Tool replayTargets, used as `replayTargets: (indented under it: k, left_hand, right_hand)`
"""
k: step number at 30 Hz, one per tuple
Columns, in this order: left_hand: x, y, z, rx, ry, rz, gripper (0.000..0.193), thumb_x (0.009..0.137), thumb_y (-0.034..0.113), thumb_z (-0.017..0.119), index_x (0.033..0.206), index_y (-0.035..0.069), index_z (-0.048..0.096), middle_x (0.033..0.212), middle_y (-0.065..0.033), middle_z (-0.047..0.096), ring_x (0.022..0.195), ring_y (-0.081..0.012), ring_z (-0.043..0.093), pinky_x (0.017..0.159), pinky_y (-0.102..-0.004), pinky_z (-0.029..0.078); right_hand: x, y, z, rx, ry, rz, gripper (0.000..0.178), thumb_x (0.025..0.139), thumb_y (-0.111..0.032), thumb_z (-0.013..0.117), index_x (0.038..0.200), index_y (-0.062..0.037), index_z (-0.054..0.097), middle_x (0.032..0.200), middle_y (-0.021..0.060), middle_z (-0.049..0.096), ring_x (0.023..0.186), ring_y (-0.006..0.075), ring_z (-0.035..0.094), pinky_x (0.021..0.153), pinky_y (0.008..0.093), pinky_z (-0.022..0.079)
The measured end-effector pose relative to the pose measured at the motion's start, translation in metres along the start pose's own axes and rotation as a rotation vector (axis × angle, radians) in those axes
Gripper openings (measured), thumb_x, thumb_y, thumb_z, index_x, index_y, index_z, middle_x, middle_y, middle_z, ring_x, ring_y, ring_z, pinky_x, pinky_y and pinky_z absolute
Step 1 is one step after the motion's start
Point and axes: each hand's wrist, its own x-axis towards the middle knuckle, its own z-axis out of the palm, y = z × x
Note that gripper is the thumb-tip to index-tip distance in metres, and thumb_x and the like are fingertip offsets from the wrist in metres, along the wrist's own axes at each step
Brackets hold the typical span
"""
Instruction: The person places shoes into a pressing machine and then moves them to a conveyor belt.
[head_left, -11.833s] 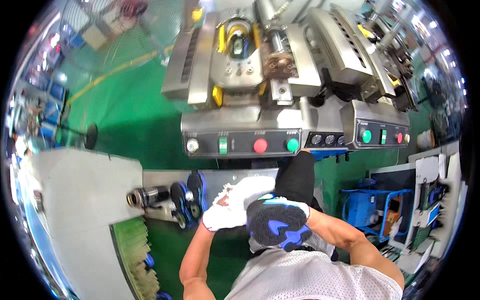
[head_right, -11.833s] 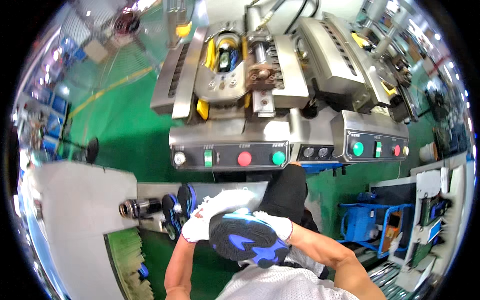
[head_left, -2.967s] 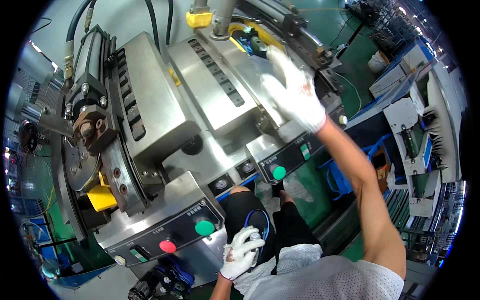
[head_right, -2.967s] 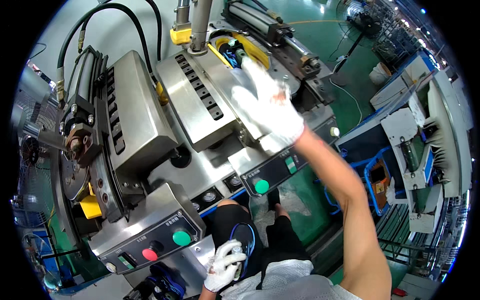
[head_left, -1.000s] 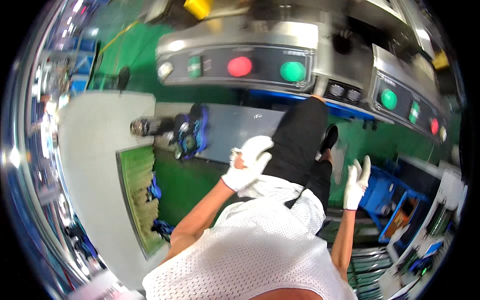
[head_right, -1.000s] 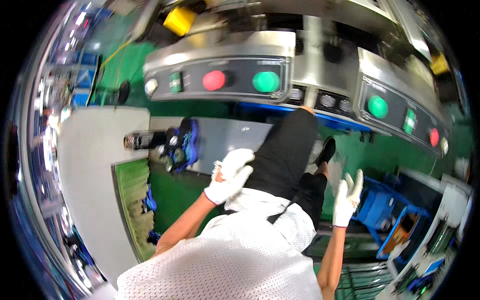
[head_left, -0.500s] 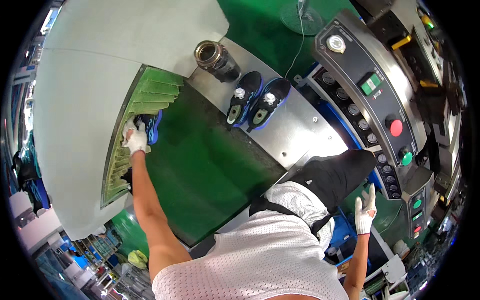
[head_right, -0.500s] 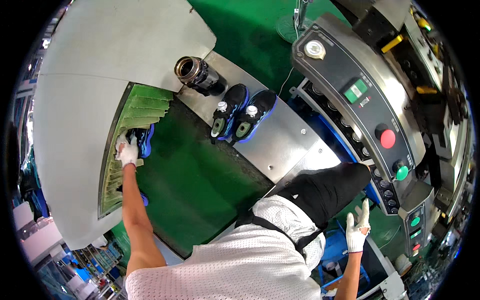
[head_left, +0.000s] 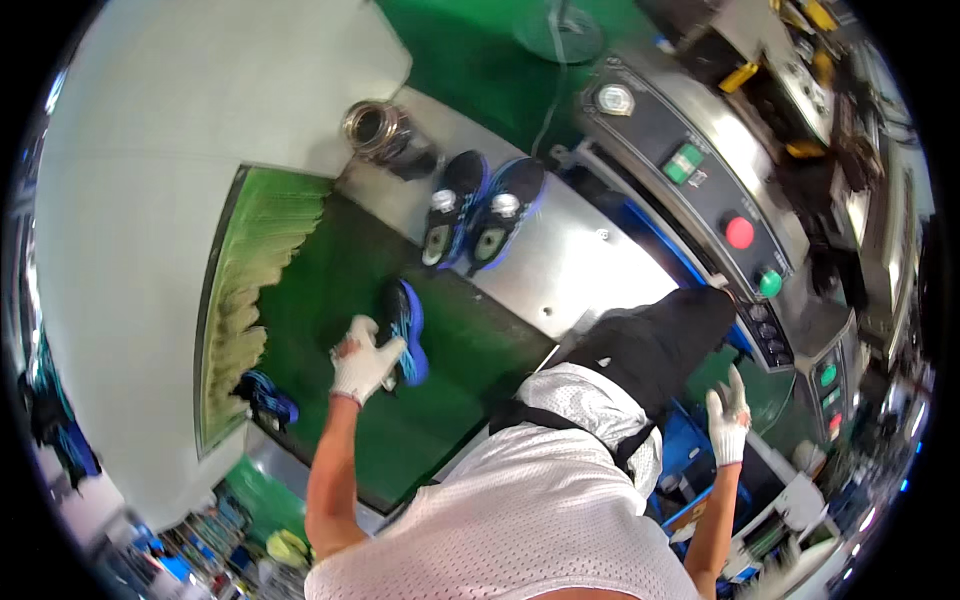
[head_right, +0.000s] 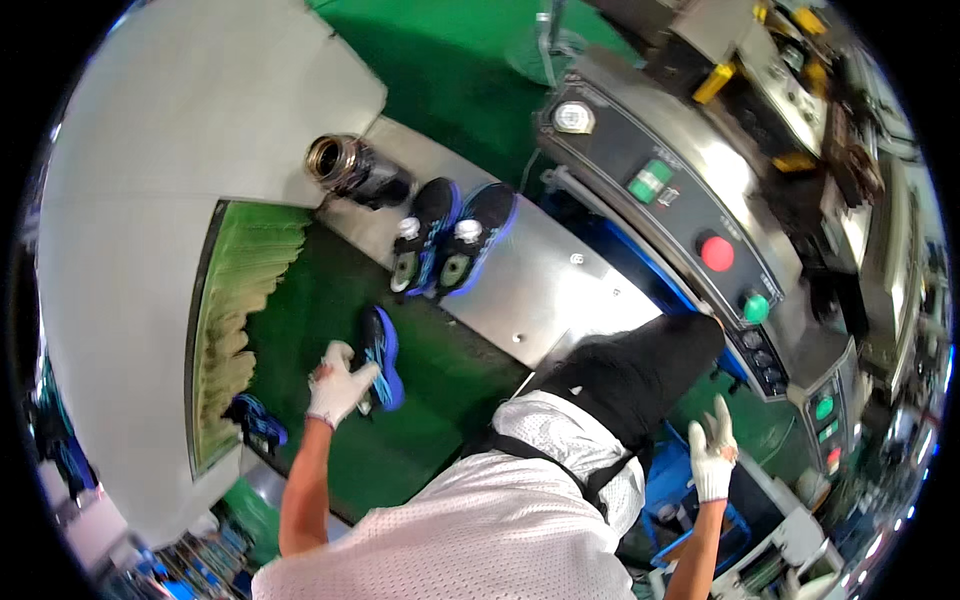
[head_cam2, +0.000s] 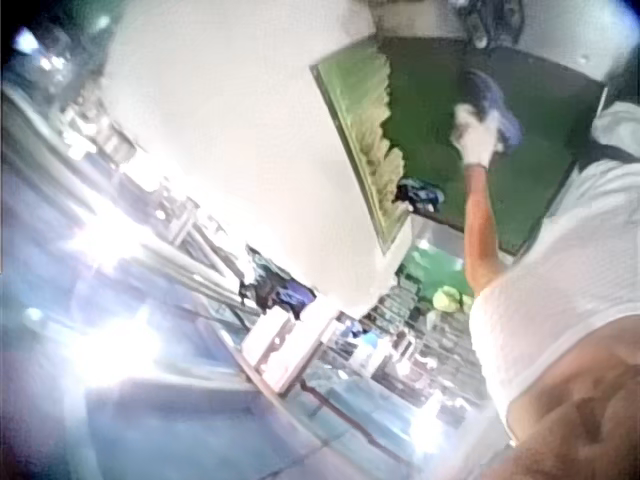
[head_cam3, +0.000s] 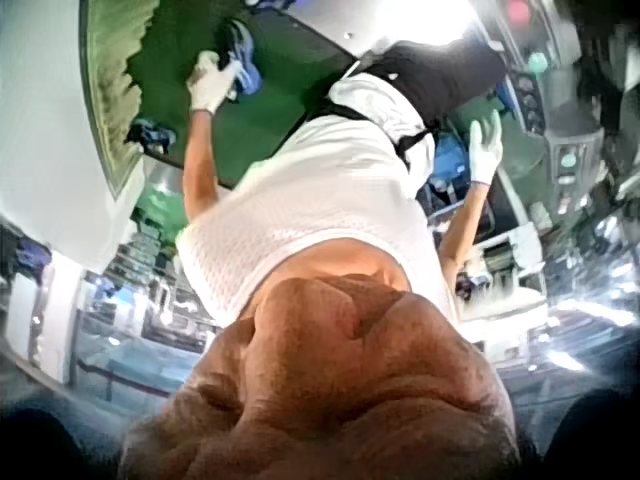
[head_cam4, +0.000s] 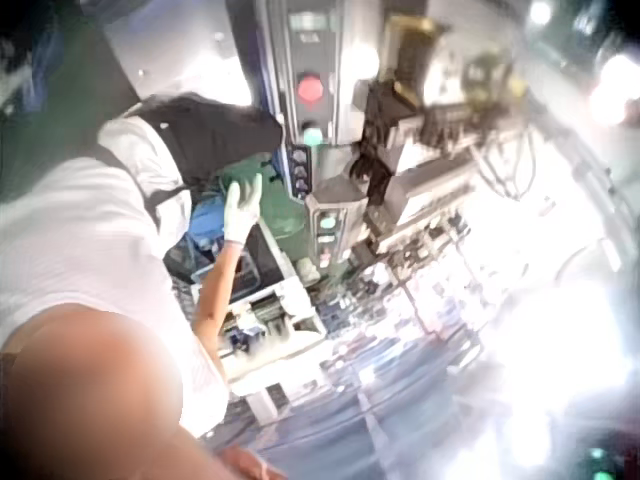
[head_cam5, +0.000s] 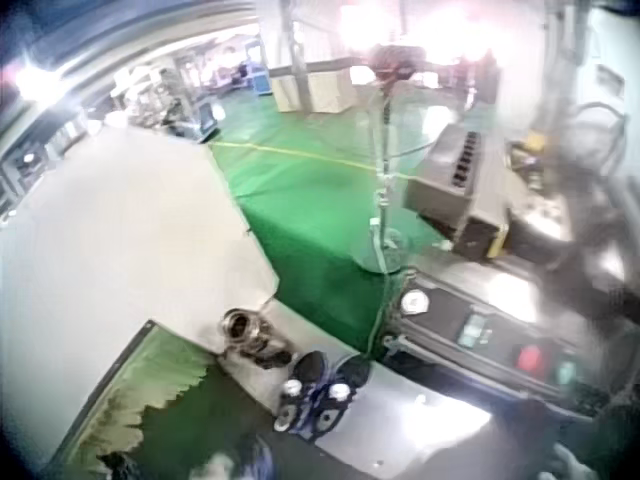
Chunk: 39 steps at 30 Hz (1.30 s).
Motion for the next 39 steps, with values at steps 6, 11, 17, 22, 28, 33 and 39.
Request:
replayTargets:
  k: [6, 11, 17, 22, 28, 33, 39]
  left_hand:
    - [-0.051, 0.128, 0.010, -0.687, -0.532, 0.195, 0.053, 0.073, 0.008, 0.083, 0.121, -0.001, 0.061, 0.105, -0.0080, 0.066, 0.094, -0.0158, 0.063, 0.084, -0.0346, 0.054]
    - [-0.022, 0.246, 0.014, -0.689, -0.950, 0.967, 0.069, 0.078, 0.009, 0.085, 0.141, 0.003, 0.060, 0.142, -0.0116, 0.062, 0.130, -0.0250, 0.059, 0.113, -0.0401, 0.046]
    - [-0.034, 0.438, -0.050, -0.139, -0.389, 1.597, 0.063, 0.088, 0.019, 0.079, 0.146, 0.004, 0.059, 0.149, -0.0187, 0.059, 0.140, -0.0362, 0.055, 0.119, -0.0430, 0.042]
    - [0.002, 0.612, -0.060, -0.055, 0.050, 1.569, 0.058, 0.093, 0.020, 0.076, 0.145, 0.004, 0.057, 0.145, -0.0184, 0.060, 0.134, -0.0336, 0.058, 0.112, -0.0434, 0.047]
    - [0.092, 0.770, -0.021, 0.135, 0.362, 1.316, 0.074, 0.092, 0.038, 0.075, 0.150, 0.001, 0.048, 0.148, -0.0286, 0.053, 0.139, -0.0419, 0.052, 0.117, -0.0457, 0.042]
    - [0.180, 0.819, 0.029, 0.276, 0.464, 1.105, 0.083, 0.091, 0.040, 0.075, 0.157, 0.009, 0.036, 0.140, -0.0343, 0.055, 0.127, -0.0484, 0.061, 0.107, -0.0512, 0.049]
    - [0.182, 0.832, -0.029, 0.264, 0.491, 1.132, 0.075, 0.085, 0.047, 0.082, 0.139, 0.000, 0.058, 0.134, -0.0253, 0.067, 0.116, -0.0414, 0.068, 0.105, -0.0459, 0.051]
  right_hand:
    - [0.012, -0.144, 0.038, 0.559, -0.299, 0.024, 0.067, 0.099, -0.016, 0.067, 0.158, 0.0021, 0.040, 0.145, 0.0249, 0.059, 0.126, 0.0282, 0.065, 0.105, 0.0406, 0.055]
    - [0.041, -0.172, 0.092, 1.680, -1.084, 0.017, 0.046, 0.107, -0.034, 0.063, 0.134, 0.0031, 0.067, 0.140, 0.0138, 0.065, 0.121, 0.0227, 0.068, 0.106, 0.0381, 0.054]
    - [0.041, -0.161, 0.075, 1.917, -0.773, 0.279, 0.032, 0.104, -0.012, 0.063, 0.135, -0.0055, 0.066, 0.120, 0.0067, 0.075, 0.105, 0.0189, 0.071, 0.094, 0.0367, 0.059]
    - [0.009, -0.095, 0.020, 1.996, -0.377, 0.264, 0.053, 0.103, -0.042, 0.046, 0.141, -0.0087, 0.061, 0.136, 0.0160, 0.068, 0.124, 0.0351, 0.065, 0.108, 0.0525, 0.050]
    - [-0.018, -0.031, 0.042, 1.963, -0.095, -0.110, 0.092, 0.092, -0.045, 0.078, 0.163, -0.0075, 0.033, 0.151, 0.0150, 0.058, 0.136, 0.0318, 0.059, 0.118, 0.0493, 0.044]
    - [-0.030, -0.041, -0.002, 1.929, 0.027, -0.175, 0.102, 0.084, -0.024, 0.090, 0.163, -0.0049, 0.028, 0.146, 0.0205, 0.060, 0.129, 0.0339, 0.063, 0.112, 0.0494, 0.051]
    - [-0.011, -0.050, -0.021, 1.949, 0.092, -0.075, 0.092, 0.087, -0.031, 0.087, 0.157, -0.0011, 0.036, 0.143, 0.0259, 0.059, 0.128, 0.0399, 0.063, 0.109, 0.0530, 0.053]
